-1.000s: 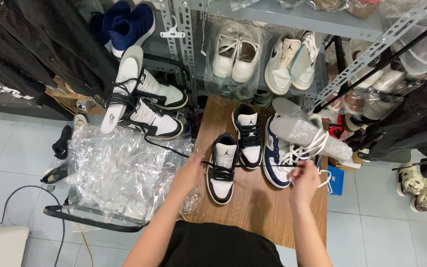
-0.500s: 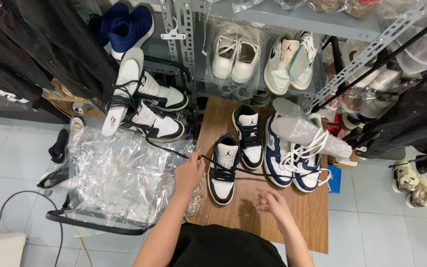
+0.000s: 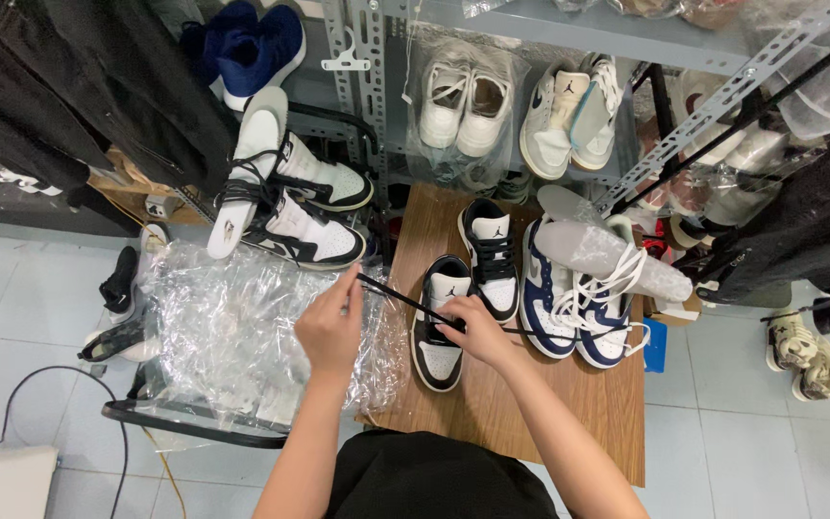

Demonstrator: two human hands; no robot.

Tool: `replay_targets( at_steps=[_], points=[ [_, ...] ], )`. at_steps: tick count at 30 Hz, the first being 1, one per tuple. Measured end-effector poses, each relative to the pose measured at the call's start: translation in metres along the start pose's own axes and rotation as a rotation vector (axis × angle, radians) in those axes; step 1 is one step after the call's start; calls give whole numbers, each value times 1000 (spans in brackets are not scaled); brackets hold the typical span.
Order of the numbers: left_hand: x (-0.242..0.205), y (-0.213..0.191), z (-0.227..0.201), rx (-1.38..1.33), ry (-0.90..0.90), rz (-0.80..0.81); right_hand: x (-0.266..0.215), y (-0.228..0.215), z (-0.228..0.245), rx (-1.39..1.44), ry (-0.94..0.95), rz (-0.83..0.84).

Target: The person laces a pair of black and white sneakers, places them into a plastic bag, and then removes blue and white patterned inserts from a pair of white sneakers.

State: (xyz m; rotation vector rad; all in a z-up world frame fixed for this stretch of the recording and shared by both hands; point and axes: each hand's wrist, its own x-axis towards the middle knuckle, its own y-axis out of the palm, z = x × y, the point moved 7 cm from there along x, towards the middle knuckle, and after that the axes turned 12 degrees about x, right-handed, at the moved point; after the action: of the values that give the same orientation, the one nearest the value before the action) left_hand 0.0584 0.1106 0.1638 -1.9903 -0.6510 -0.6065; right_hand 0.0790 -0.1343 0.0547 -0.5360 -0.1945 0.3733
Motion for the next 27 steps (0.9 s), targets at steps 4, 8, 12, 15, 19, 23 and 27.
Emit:
replay_targets(
  at_steps=[4, 8, 12, 15, 19, 23, 27],
  points=[
    [20, -33, 8, 35, -50, -71, 0, -2, 5, 80, -13, 76],
    [25, -52, 15, 46, -52, -113, -2, -10, 26, 431, -133, 116],
    [22, -40, 20, 27, -45, -15, -6, -15, 43, 808, 47, 174],
    [10, -24, 19, -25, 19, -2, -9, -26, 71, 915, 0, 220],
    [-11, 7, 23, -76, 25, 51, -13, -35, 103, 963, -124, 242],
    [-39, 43, 26, -115, -74, 161, -13, -35, 113, 955, -105, 251],
    [-59, 69, 20, -258, -102, 290, -13, -32, 114, 979, -77, 258]
  ],
)
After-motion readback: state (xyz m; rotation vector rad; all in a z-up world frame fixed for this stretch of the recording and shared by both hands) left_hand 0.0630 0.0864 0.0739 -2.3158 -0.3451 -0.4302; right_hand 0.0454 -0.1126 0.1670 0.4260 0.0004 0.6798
